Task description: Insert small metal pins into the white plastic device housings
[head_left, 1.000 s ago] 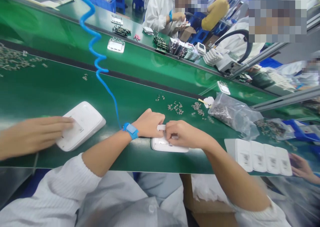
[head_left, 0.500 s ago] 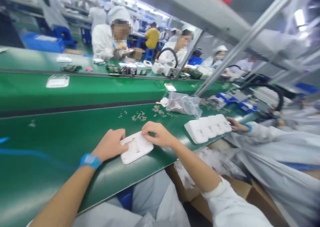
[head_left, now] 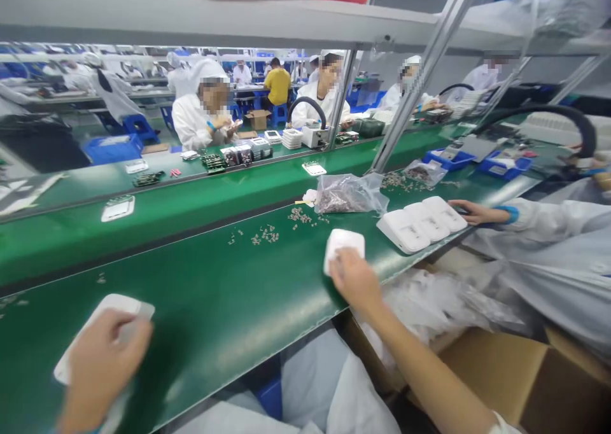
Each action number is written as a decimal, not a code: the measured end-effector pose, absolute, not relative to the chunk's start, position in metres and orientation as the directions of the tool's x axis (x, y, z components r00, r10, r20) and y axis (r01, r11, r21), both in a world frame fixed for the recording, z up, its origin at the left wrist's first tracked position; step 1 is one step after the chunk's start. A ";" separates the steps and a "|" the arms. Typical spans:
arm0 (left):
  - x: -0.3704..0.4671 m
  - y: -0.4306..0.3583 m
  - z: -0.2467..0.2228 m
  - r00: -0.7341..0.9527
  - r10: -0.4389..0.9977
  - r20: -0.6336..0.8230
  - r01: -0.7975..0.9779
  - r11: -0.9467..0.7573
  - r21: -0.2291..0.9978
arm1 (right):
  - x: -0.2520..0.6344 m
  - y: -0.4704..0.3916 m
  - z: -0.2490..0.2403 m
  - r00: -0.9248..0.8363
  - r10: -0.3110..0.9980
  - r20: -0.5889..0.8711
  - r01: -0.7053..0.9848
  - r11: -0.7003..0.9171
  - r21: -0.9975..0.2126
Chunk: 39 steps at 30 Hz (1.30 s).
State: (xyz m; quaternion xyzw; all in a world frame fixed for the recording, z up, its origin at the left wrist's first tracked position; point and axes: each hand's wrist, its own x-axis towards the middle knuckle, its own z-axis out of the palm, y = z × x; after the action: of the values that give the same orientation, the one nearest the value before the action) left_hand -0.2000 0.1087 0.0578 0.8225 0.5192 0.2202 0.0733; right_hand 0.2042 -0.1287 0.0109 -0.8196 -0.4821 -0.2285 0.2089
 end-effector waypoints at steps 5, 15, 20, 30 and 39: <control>-0.066 0.072 0.045 0.776 0.558 0.295 0.482 -0.825 0.294 | 0.142 -0.081 0.040 0.219 0.798 0.561 0.947 -0.036 -0.319; -0.061 0.086 0.034 0.847 0.483 0.223 0.348 -0.820 0.455 | 0.252 0.026 0.028 0.381 0.880 0.283 0.911 -0.306 -0.275; -0.053 0.090 0.035 0.857 0.487 0.166 0.346 -0.784 0.515 | 0.251 0.021 0.010 0.377 0.883 0.280 0.912 -0.301 -0.280; -0.060 0.091 0.029 0.829 0.513 0.223 0.348 -0.785 0.513 | 0.242 0.009 0.003 0.348 0.794 0.499 0.839 -0.026 -0.543; -0.060 0.098 0.027 0.736 0.632 0.243 0.458 -0.730 0.508 | 0.207 0.004 0.027 0.287 0.869 0.402 0.501 0.221 -0.837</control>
State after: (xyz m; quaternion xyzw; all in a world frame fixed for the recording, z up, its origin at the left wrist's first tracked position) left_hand -0.0603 0.0976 0.0273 0.9072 0.3003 0.2041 0.2122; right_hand 0.2068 0.0036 0.0266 -0.5995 -0.5715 0.1728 0.5330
